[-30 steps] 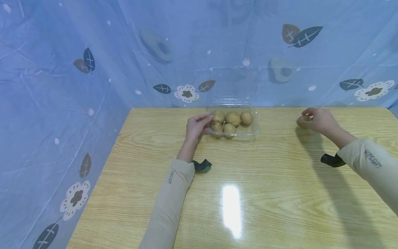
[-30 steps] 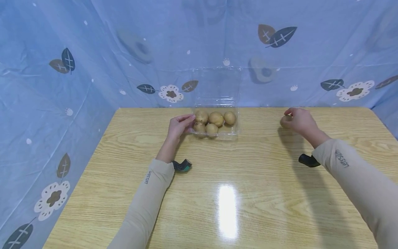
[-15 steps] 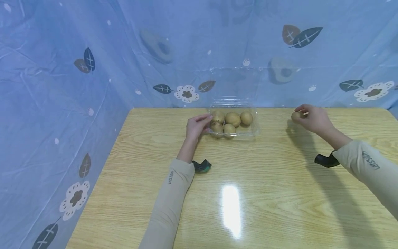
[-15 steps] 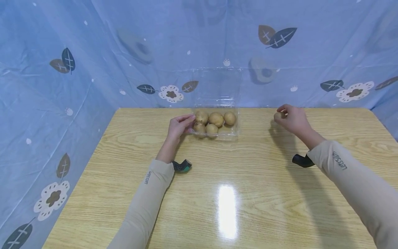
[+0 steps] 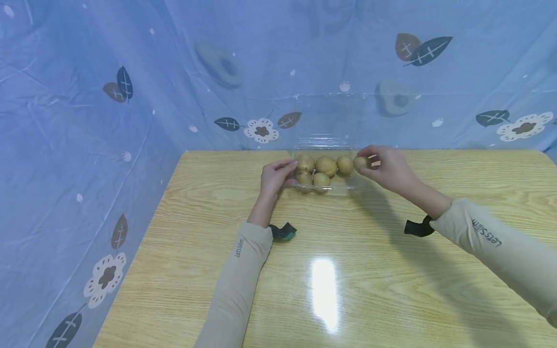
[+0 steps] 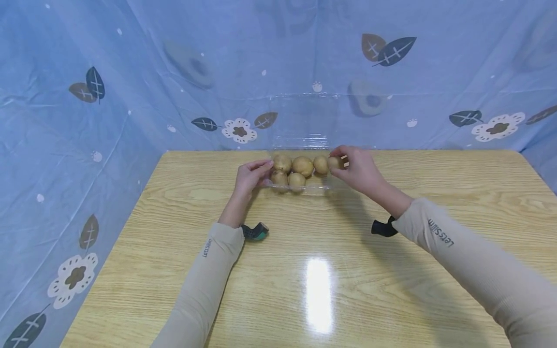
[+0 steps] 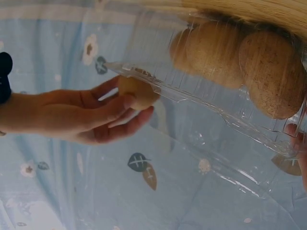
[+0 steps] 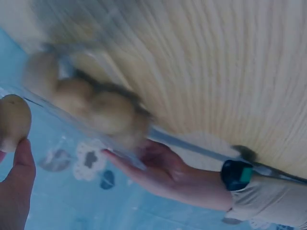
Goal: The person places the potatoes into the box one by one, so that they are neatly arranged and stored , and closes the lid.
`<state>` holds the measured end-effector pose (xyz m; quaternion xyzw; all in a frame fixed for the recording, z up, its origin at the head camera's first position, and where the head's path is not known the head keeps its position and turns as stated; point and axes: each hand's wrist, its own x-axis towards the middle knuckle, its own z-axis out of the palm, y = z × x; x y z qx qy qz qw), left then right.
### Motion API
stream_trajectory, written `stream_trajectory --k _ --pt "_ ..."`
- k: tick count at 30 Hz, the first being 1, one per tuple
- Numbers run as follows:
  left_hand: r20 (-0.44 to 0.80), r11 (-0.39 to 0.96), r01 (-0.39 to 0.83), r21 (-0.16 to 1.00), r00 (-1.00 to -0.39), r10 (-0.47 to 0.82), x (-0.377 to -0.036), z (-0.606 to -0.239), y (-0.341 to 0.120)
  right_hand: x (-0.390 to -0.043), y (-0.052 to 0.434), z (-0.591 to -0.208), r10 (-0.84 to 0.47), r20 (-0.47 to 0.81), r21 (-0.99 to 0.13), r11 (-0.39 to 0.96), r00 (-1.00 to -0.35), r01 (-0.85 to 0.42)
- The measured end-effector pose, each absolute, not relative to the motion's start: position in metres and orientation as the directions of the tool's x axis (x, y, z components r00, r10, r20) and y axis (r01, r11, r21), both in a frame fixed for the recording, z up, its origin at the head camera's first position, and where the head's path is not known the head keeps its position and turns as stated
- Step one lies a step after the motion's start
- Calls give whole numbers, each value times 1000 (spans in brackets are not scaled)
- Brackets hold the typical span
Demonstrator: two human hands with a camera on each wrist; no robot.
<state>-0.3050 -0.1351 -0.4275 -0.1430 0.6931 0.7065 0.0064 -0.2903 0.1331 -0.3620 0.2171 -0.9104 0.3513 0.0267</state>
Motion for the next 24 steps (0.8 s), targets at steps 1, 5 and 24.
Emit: stream_trajectory --k 1,5,24 --pt "-210 -41 -206 978 -959 -190 -305 -428 -135 -290 129 -363 -386 192 -630 657 -902 -415" --pt "-219 -55 -213 976 -958 -185 -306 -428 -135 -292 119 -367 -411 190 -608 663 -891 -436" --pt "-223 -41 -219 975 -957 -185 -306 -427 -137 -305 90 -366 -561 46 -466 720 -827 -515"
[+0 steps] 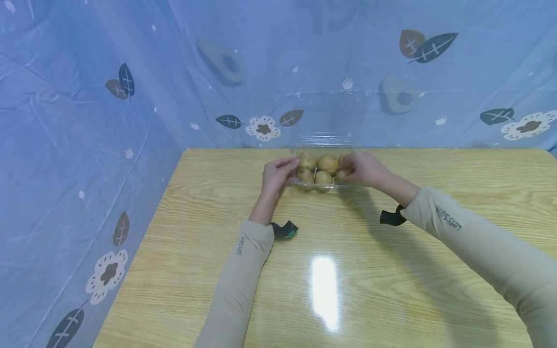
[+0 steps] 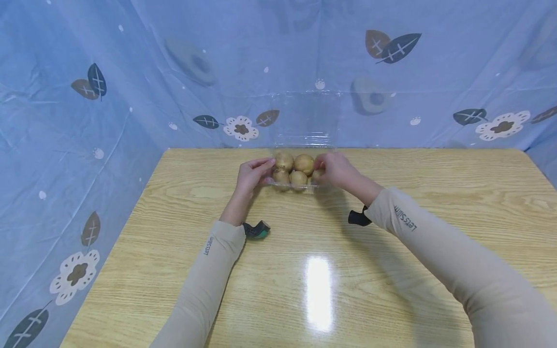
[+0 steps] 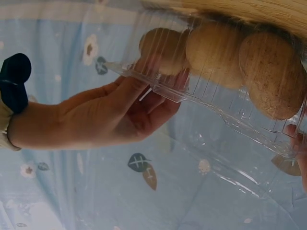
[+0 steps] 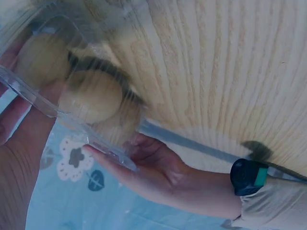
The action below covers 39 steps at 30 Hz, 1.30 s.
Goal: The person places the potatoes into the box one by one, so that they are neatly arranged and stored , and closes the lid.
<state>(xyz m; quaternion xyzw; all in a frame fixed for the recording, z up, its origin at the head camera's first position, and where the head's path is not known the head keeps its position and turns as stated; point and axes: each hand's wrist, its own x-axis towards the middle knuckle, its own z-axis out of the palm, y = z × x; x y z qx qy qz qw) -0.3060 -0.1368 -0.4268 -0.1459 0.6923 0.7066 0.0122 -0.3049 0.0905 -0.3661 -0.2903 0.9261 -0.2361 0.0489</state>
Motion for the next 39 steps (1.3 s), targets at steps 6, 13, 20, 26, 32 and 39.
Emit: stream_trajectory --k 6,13,20,26,32,39 --pt "-213 -34 -211 977 -960 -183 -307 -425 -136 -311 86 -372 -555 46 -490 712 -830 -503" --pt "-219 2 -222 975 -960 -174 -306 -425 -134 -310 94 -375 -549 40 -548 687 -835 -478" --pt "-47 277 -105 955 -977 -208 -322 -412 -139 -326 114 -351 -300 -2 -838 520 -954 -162" --pt "120 427 3 904 -962 -247 -352 -370 -141 -347 122 -322 -135 -77 -955 296 -988 35" --pt "60 455 -16 890 -987 -152 -364 -334 -135 -352 122 -306 -165 -155 -978 161 -974 129" --pt "-119 349 -137 927 -990 -72 -337 -333 -140 -324 129 -306 -217 -223 -974 94 -950 207"
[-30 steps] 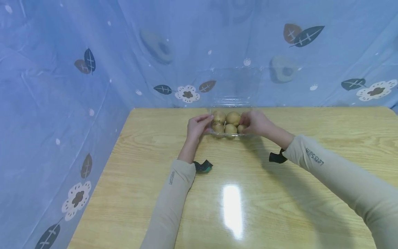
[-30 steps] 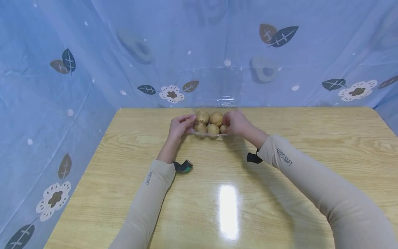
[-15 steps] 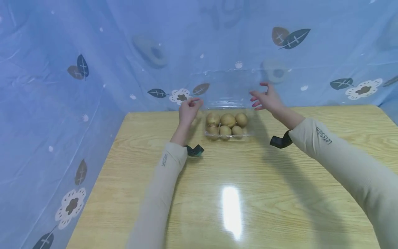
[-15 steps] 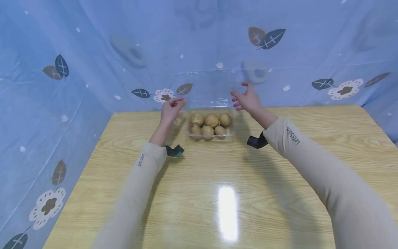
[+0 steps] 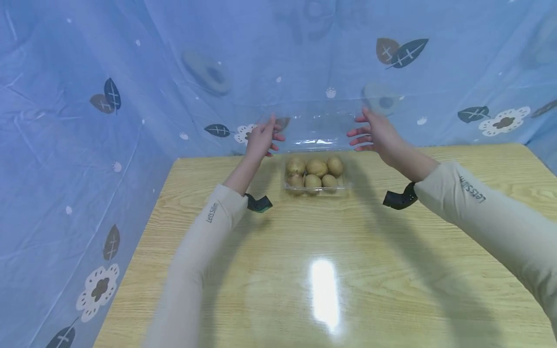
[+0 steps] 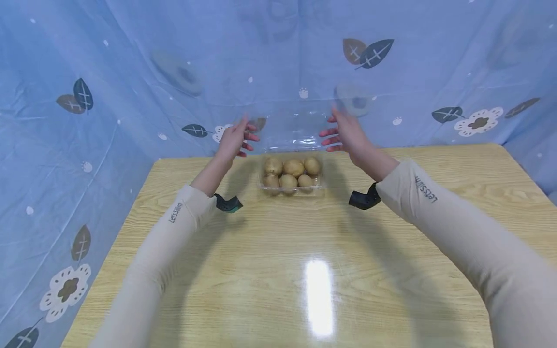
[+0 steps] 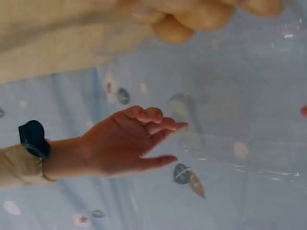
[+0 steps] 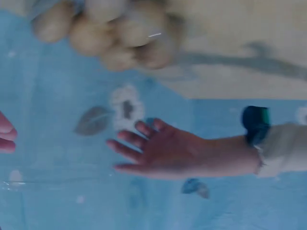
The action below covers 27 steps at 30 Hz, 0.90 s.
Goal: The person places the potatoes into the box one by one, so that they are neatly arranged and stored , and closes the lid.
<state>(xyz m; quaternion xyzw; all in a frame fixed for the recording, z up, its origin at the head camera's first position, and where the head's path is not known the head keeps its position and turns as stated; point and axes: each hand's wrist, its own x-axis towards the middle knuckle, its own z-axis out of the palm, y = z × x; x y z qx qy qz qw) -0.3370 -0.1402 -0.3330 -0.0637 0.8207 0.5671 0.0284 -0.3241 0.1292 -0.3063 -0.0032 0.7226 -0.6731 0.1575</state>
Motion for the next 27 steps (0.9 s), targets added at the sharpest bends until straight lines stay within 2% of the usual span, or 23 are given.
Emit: stream_trajectory --k 4,7,19,23,27 --pt "-263 362 -232 903 -964 40 -318 -346 -149 -301 134 -320 -251 -227 -969 152 -941 193" --pt "-314 388 -253 886 -944 101 -306 -356 -153 -289 137 -331 -280 -251 -957 215 -927 194" --pt "-314 489 -192 851 -932 180 -283 -376 -158 -271 142 -360 -344 -221 -863 505 -912 19" --pt "-312 501 -186 845 -933 181 -280 -375 -158 -270 142 -361 -348 -193 -820 571 -917 -44" --pt "-312 516 -182 837 -933 178 -280 -375 -158 -269 143 -364 -334 -203 -792 608 -920 -46"
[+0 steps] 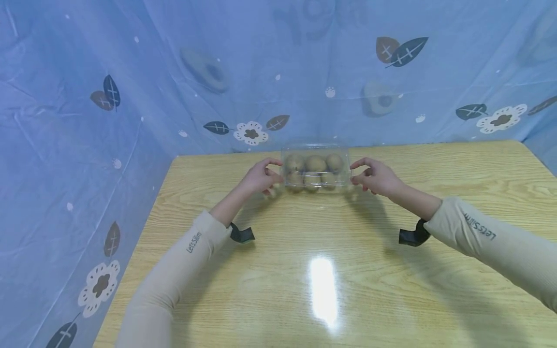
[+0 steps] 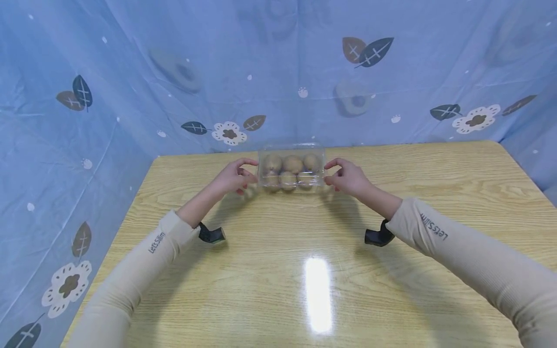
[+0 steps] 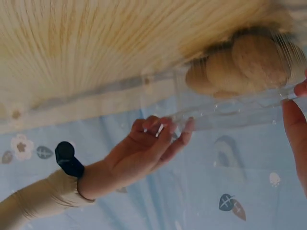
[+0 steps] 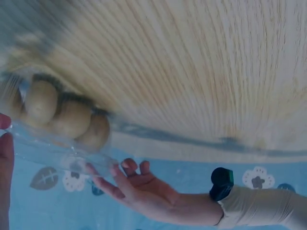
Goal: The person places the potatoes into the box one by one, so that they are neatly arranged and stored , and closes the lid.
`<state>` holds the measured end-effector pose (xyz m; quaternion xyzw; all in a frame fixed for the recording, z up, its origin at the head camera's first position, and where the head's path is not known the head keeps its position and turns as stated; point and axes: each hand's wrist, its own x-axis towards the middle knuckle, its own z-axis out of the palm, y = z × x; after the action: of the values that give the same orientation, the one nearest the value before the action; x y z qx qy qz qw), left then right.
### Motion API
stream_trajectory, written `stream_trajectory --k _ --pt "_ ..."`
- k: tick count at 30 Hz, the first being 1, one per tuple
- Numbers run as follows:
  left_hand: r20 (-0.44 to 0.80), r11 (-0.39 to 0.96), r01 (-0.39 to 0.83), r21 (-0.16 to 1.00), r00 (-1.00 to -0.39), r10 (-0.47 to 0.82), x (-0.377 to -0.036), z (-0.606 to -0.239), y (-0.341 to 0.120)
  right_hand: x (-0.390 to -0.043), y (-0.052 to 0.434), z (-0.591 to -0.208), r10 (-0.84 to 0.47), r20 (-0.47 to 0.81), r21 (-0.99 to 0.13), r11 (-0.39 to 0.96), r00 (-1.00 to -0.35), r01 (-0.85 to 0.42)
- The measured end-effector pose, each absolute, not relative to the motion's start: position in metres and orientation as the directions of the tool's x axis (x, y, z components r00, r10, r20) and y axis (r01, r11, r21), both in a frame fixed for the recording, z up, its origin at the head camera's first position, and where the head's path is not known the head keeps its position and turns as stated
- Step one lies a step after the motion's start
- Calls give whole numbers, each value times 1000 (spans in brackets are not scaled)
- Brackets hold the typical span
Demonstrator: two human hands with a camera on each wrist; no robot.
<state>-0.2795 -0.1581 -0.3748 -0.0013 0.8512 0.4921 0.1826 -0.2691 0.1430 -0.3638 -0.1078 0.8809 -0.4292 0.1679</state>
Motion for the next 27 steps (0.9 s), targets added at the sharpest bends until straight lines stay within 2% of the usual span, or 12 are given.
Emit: stream_trajectory --k 6,12,21,27 --pt "-356 594 -201 779 -921 155 -281 -371 -155 -270 143 -367 -304 -241 -787 617 -922 2" --pt "-460 733 -169 659 -862 215 -281 -365 -152 -273 143 -366 -337 -298 -762 648 -893 10" --pt "-475 751 -162 641 -852 221 -280 -372 -148 -274 146 -366 -406 -361 -757 653 -839 10" --pt "-469 743 -160 650 -854 227 -279 -374 -148 -276 146 -369 -426 -433 -777 623 -794 89"
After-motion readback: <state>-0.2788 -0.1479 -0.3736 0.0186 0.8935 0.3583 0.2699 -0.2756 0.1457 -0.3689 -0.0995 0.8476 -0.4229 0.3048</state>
